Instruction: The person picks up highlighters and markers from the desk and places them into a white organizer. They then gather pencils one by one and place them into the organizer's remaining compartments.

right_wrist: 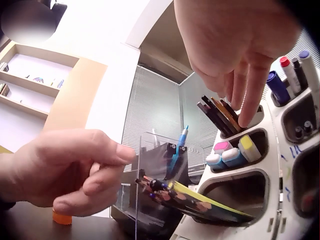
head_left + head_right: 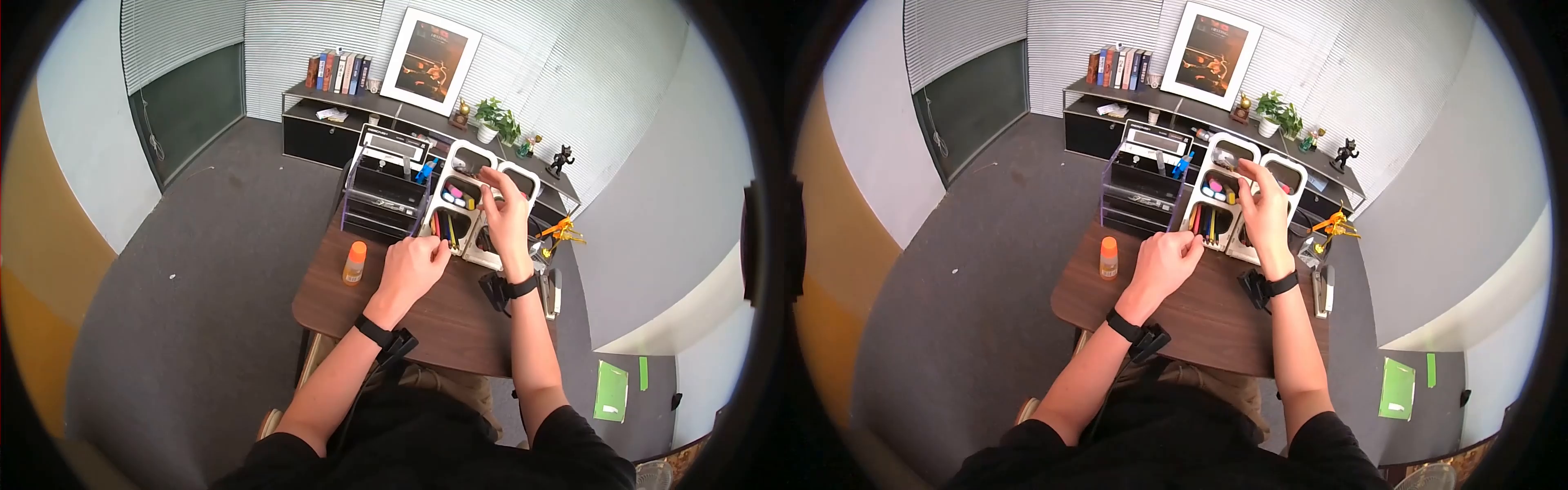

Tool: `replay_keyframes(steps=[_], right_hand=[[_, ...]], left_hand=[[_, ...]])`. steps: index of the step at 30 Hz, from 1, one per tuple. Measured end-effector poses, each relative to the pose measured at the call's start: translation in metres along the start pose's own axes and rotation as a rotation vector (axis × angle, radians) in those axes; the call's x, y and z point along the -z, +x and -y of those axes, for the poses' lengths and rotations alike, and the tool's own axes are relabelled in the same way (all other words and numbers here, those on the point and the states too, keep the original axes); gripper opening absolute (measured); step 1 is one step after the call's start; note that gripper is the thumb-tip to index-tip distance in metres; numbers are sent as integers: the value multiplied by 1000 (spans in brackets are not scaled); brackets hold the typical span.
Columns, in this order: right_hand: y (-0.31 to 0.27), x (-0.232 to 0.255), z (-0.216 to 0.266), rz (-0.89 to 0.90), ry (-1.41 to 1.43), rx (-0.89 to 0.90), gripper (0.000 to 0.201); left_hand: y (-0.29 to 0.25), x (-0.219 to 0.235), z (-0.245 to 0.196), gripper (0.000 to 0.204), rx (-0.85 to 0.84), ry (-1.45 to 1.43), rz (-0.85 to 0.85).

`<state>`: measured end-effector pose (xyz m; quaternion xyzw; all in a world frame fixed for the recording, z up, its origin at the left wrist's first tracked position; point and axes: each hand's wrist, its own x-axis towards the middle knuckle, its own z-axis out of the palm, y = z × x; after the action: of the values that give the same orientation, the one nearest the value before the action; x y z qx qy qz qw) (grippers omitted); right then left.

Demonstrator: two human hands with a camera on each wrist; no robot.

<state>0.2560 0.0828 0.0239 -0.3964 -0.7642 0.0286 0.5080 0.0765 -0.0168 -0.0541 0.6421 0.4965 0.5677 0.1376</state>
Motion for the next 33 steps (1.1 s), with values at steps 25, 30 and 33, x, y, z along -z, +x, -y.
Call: replay_keyframes(steps=[25,30,33], right_hand=[[-34,36,33,429,-231,108,12],[-23,43,50,246,-144,46,10],[-23,38,43,264,-116,35,11]], left_hand=[[-1,1,-3,42,8,23,1],[-1,0,-2,43,15,24,-3],[-2,1,-4,43,24,-1,1]])
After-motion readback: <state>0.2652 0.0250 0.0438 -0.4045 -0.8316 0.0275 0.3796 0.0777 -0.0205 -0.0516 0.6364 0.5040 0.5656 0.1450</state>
